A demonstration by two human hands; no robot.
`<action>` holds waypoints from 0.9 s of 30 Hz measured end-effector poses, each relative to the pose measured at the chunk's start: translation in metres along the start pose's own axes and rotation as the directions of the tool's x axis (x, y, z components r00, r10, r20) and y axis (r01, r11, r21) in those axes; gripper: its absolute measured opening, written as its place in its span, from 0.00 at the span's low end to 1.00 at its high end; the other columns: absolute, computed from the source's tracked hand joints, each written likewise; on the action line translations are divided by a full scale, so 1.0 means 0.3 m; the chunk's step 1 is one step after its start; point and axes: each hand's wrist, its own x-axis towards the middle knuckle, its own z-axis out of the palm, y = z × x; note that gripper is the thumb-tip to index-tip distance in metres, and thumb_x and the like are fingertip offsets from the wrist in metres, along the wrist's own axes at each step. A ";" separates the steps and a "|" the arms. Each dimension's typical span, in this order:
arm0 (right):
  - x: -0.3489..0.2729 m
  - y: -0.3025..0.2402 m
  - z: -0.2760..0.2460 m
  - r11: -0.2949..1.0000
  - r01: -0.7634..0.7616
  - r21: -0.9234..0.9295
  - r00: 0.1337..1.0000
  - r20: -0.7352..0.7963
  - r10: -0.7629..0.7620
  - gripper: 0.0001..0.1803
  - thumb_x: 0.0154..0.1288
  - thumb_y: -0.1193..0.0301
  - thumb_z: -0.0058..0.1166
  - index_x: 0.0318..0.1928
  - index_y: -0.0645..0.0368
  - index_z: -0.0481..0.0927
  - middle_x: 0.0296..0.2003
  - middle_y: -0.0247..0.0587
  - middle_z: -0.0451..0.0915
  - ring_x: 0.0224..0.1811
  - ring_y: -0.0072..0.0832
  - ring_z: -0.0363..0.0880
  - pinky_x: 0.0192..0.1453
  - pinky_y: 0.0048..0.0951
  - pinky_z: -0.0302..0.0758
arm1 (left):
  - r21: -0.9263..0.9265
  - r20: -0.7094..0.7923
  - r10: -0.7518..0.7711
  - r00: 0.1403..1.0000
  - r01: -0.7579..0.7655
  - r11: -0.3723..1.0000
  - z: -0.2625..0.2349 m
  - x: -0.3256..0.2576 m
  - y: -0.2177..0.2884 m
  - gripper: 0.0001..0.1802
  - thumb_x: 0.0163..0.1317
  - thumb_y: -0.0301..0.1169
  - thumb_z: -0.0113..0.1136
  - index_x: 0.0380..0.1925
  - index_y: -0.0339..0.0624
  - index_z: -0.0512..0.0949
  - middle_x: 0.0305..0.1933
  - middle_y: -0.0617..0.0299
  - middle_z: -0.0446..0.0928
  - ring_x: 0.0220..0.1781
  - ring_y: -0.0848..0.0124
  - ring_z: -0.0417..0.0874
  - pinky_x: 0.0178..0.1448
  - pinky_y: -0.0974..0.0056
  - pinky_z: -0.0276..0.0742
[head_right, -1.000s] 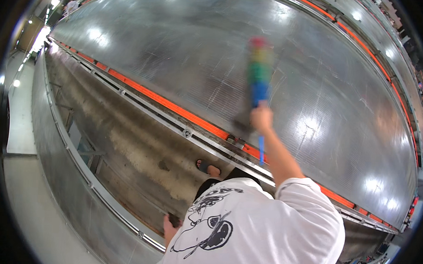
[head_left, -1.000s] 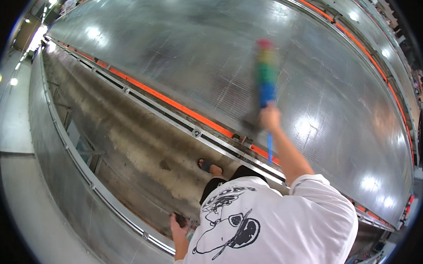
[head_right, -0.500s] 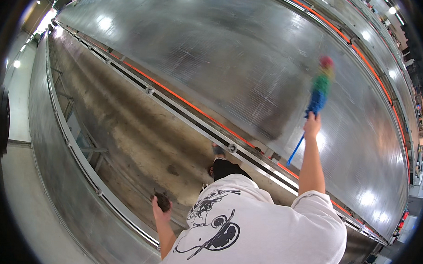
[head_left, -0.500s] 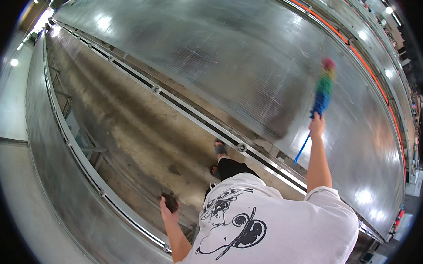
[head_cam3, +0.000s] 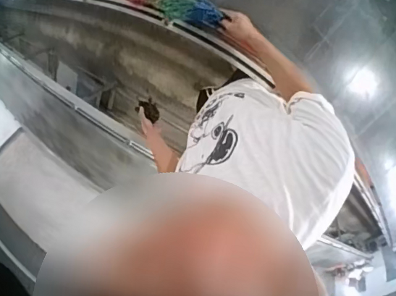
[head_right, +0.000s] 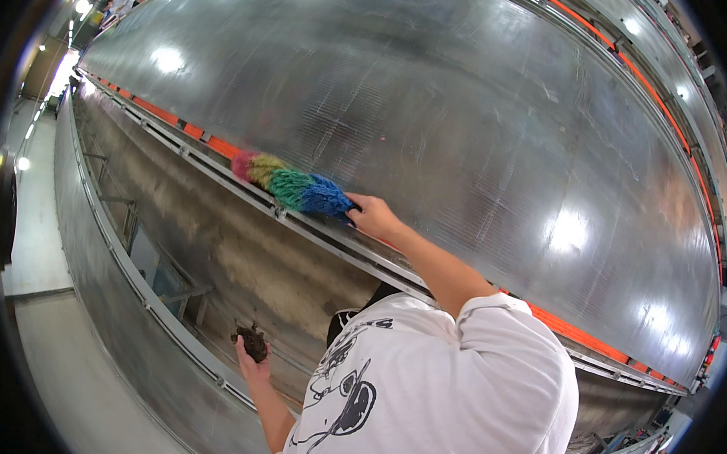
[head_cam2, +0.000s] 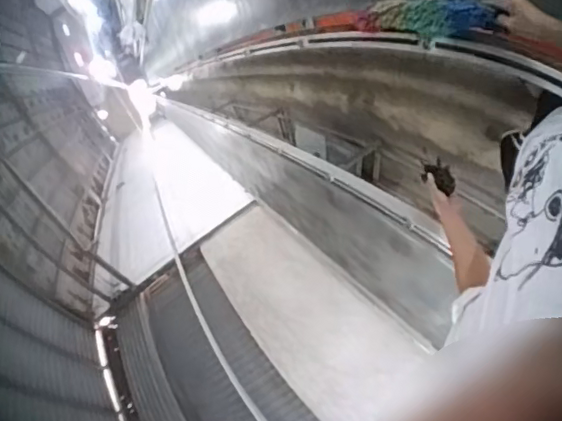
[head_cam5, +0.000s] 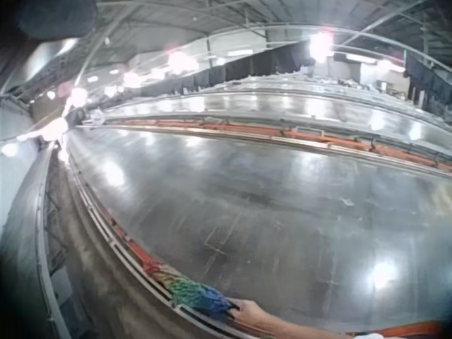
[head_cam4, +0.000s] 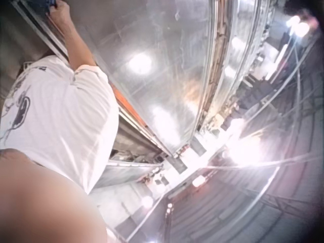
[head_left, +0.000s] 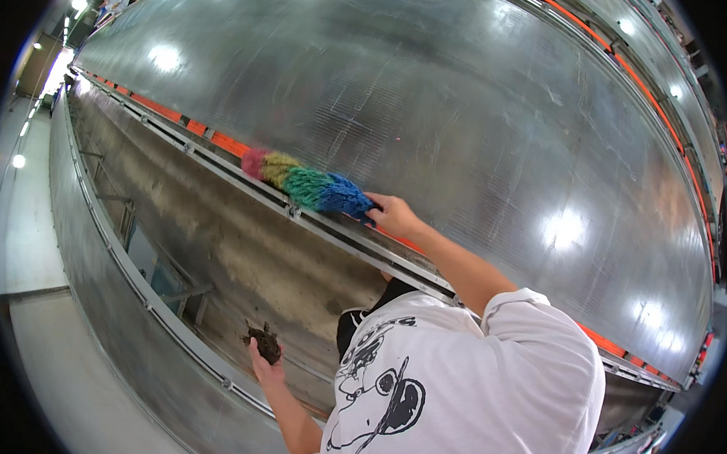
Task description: The person scrubs a metal ramp surface with a small abrasive pad, repeatedly dipping it into a bucket of water. They then use a rainbow-colored duster to wipe the ramp and continue scrubbing with the pad.
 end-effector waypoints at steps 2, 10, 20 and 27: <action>0.014 -0.070 -0.170 0.984 -0.043 0.174 0.999 0.008 0.042 0.26 0.70 0.72 0.60 0.69 0.57 0.79 0.52 0.47 0.89 0.53 0.33 0.86 0.61 0.34 0.80 | -0.019 -0.001 0.023 1.000 -0.023 1.000 0.067 -0.026 0.049 0.26 0.69 0.51 0.69 0.56 0.47 0.76 0.49 0.60 0.81 0.48 0.62 0.83 0.48 0.52 0.84; 0.127 0.206 -0.995 0.973 -0.079 0.217 0.409 -0.883 0.230 0.22 0.76 0.66 0.58 0.64 0.64 0.80 0.35 0.36 0.84 0.31 0.20 0.73 0.36 0.27 0.72 | -0.002 -0.114 -0.404 0.908 0.407 0.914 -0.190 -0.003 -0.244 0.24 0.69 0.54 0.65 0.52 0.49 0.77 0.47 0.59 0.82 0.45 0.59 0.83 0.44 0.49 0.83; 0.418 0.178 -0.058 0.929 -0.183 -0.322 0.877 -0.481 0.006 0.33 0.69 0.70 0.53 0.73 0.66 0.70 0.42 0.68 0.85 0.42 0.57 0.89 0.45 0.50 0.84 | 0.016 -0.151 -0.178 0.972 0.183 0.983 0.100 0.126 0.007 0.24 0.71 0.52 0.64 0.53 0.47 0.76 0.46 0.58 0.81 0.42 0.59 0.82 0.40 0.50 0.82; 0.286 -0.091 -0.069 0.978 -0.047 0.203 0.999 0.019 0.044 0.30 0.69 0.78 0.57 0.72 0.60 0.76 0.55 0.42 0.87 0.54 0.25 0.83 0.61 0.32 0.80 | 0.150 0.115 -0.138 0.984 0.120 0.981 0.317 0.237 0.157 0.23 0.74 0.51 0.62 0.56 0.48 0.77 0.51 0.59 0.82 0.46 0.60 0.83 0.46 0.50 0.82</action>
